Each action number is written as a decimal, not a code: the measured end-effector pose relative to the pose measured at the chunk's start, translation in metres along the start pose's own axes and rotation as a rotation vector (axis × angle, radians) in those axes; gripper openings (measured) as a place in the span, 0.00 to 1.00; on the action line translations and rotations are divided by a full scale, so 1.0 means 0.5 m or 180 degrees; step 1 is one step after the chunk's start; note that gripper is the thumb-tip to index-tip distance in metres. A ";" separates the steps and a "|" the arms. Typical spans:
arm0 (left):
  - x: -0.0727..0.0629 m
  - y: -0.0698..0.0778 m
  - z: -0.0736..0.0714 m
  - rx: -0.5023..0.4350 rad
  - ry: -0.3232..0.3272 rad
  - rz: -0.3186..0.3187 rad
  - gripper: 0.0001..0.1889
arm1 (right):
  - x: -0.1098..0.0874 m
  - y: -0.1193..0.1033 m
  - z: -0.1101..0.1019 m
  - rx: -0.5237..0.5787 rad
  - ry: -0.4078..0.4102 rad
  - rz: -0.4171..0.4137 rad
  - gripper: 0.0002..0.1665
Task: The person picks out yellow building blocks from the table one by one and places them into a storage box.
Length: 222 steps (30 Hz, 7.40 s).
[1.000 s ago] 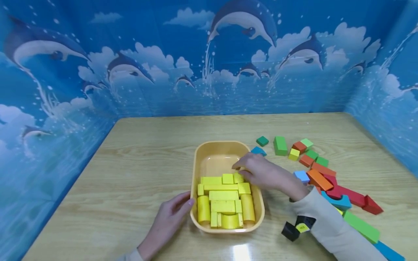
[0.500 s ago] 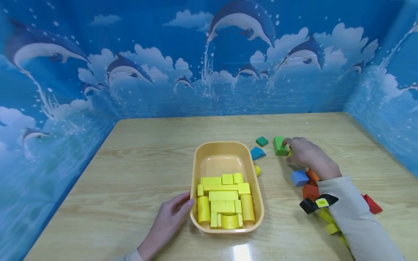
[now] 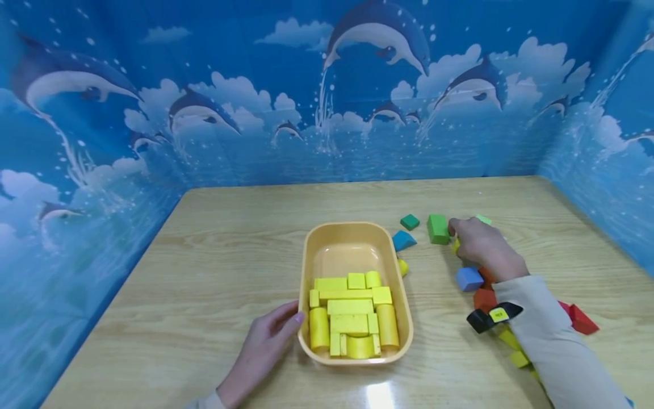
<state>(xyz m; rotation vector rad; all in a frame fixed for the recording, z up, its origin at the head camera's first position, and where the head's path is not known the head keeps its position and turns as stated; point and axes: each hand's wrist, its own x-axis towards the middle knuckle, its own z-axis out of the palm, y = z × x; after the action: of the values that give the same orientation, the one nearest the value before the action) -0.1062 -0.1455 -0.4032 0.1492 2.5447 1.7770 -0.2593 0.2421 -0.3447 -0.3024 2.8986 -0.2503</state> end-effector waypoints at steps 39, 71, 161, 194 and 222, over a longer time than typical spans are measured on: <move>0.001 0.002 0.001 -0.0062 -0.0014 -0.0043 0.23 | -0.025 -0.254 0.049 -0.0466 0.0786 -0.1646 0.13; 0.000 0.011 -0.002 0.0125 0.0006 -0.0155 0.26 | -0.238 -0.038 -0.009 -0.0132 -0.0001 -0.0432 0.09; 0.001 0.007 0.008 0.0047 0.0038 -0.0133 0.25 | -0.334 0.111 0.077 -0.0603 -0.0668 -0.1327 0.37; -0.003 0.004 0.000 -0.0026 0.0021 -0.0157 0.26 | -0.171 -0.203 -0.008 0.0656 0.0675 -0.2014 0.22; 0.001 0.001 0.003 -0.0045 -0.0026 -0.0056 0.25 | -0.066 -0.299 0.016 0.0195 0.0057 -0.1231 0.14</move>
<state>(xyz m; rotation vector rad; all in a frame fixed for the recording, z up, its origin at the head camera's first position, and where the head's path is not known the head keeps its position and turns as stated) -0.1065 -0.1441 -0.4030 0.1331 2.5194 1.7840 -0.1981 0.1041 -0.3177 -0.8535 2.8194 -0.4031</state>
